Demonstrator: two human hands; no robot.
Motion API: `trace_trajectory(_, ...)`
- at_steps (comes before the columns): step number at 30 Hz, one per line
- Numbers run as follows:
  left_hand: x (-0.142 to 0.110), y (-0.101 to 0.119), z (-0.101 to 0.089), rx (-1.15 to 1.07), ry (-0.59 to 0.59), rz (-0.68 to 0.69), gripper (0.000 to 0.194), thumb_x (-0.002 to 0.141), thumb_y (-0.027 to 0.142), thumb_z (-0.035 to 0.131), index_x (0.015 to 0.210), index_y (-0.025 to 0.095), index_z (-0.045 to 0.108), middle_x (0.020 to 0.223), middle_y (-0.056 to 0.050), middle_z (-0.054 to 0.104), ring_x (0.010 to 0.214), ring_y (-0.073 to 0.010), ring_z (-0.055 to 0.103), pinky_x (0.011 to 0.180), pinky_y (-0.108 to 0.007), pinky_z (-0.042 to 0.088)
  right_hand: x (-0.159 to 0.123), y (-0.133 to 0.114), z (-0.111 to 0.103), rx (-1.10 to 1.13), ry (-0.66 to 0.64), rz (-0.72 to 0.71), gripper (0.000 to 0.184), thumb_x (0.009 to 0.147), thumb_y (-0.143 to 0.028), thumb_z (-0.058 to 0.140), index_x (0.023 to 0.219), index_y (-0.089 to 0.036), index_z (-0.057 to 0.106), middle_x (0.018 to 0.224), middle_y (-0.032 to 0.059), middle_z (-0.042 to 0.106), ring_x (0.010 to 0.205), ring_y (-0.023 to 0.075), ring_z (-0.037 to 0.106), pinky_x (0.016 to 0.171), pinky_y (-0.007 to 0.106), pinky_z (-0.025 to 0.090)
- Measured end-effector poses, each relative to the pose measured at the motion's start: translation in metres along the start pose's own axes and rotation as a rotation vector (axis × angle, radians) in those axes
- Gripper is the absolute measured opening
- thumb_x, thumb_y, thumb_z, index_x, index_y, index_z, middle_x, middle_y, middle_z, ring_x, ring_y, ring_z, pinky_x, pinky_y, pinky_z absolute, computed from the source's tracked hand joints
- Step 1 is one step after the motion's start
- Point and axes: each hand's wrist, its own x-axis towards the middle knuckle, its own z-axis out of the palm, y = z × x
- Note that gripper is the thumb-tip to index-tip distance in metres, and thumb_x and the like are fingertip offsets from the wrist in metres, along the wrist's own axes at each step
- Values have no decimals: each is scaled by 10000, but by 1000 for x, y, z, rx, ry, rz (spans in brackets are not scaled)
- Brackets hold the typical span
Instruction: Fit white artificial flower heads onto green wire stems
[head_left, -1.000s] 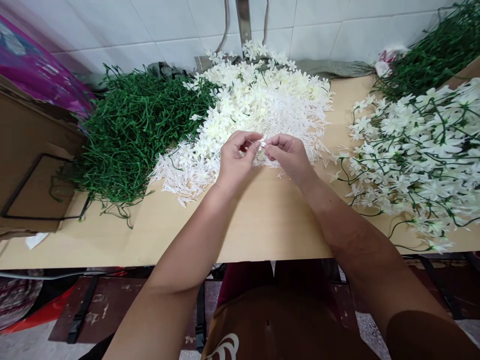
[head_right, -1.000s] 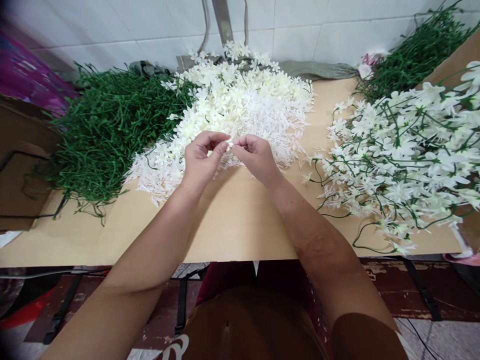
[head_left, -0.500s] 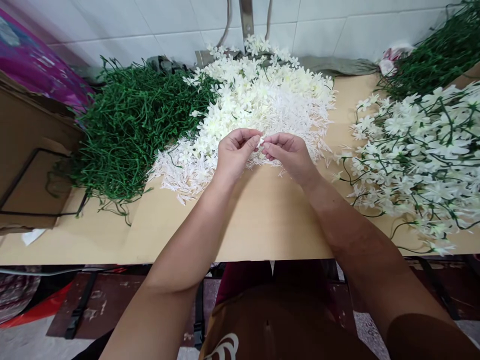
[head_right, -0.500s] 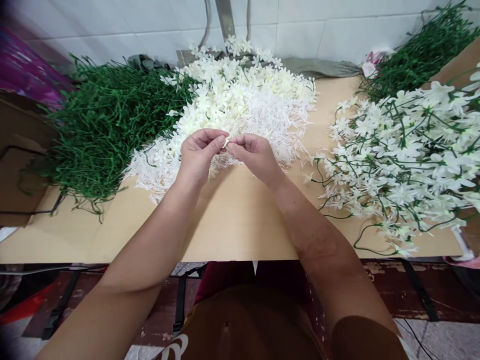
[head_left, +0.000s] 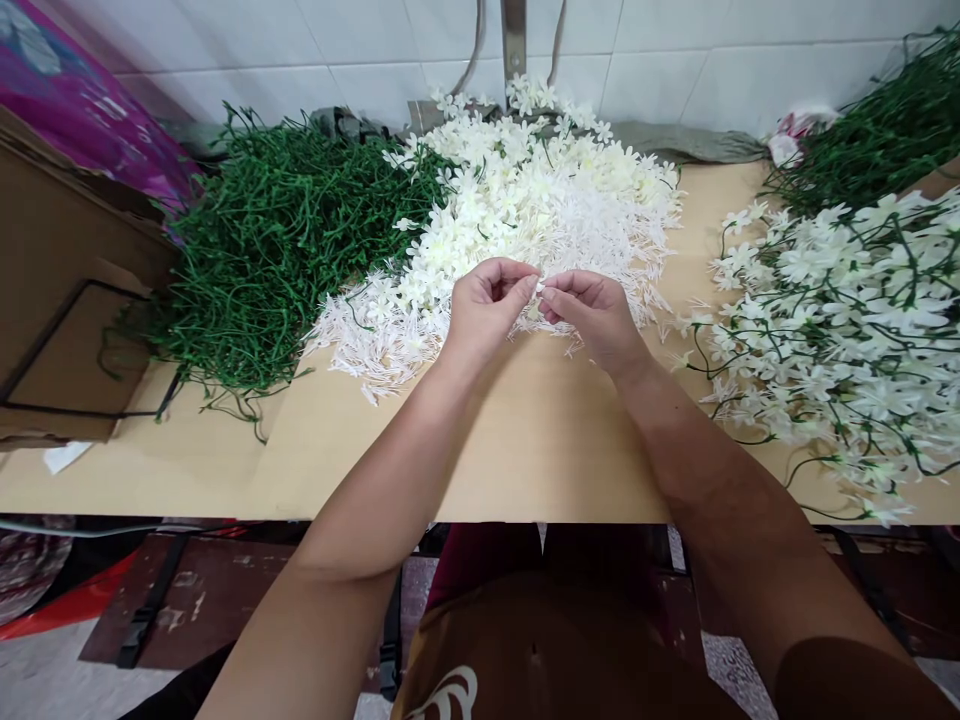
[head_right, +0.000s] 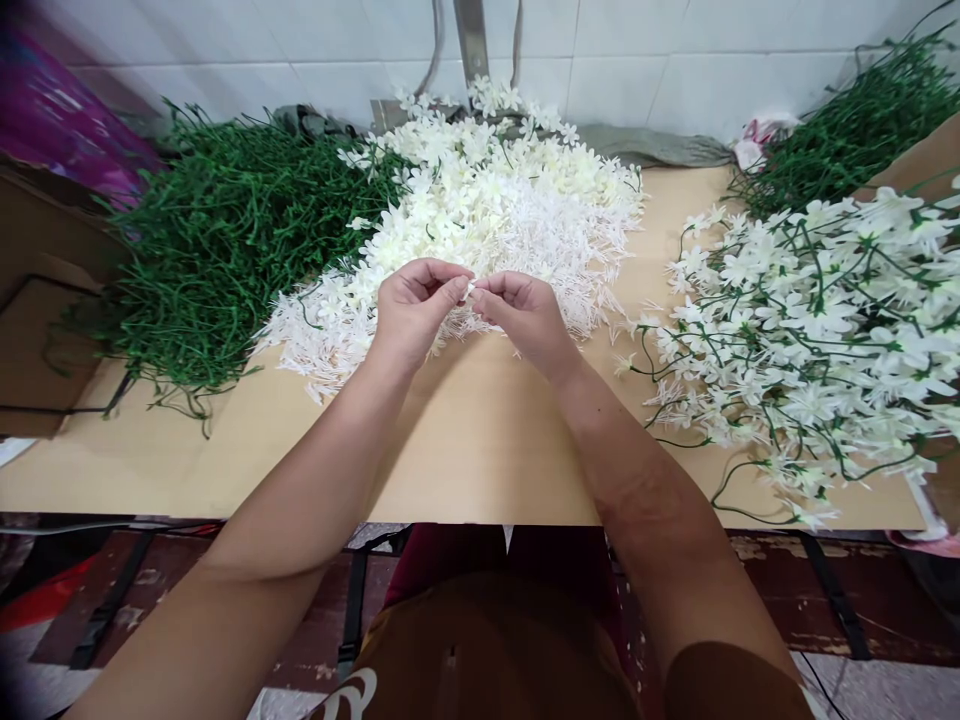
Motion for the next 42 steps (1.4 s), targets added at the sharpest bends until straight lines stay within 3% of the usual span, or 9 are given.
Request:
trace_trajectory(13,0,0,0,11,-6,-7,189,704,311,779,726,172,653,698,3,660,612,-86,576,583,-225,458,0,2,-2,-17,-12,-11,146,721,-302,727,724,-178,648,626,-25,605,595,72,530,600,233,460)
trace_trajectory(23,-1,1,0,-6,-2,-18,161,704,279,770,713,168,654,676,9,656,600,-81,569,567,-216,454,0,0,-1,13,-2,-12,175,672,-331,759,692,-187,662,599,-33,613,575,68,524,587,228,461)
trace_trajectory(32,-1,6,-1,-105,-14,-122,104,699,204,756,702,165,659,656,19,642,585,-72,564,602,-222,476,0,3,-4,30,-48,-42,199,687,-364,763,730,-189,680,626,-26,625,596,73,544,610,239,479)
trace_trajectory(42,-4,10,0,-295,-10,-312,185,586,272,793,675,163,674,610,30,628,524,-44,535,538,-170,432,0,3,-7,15,-81,-46,194,694,-346,766,759,-178,695,651,-21,635,627,81,579,647,247,505)
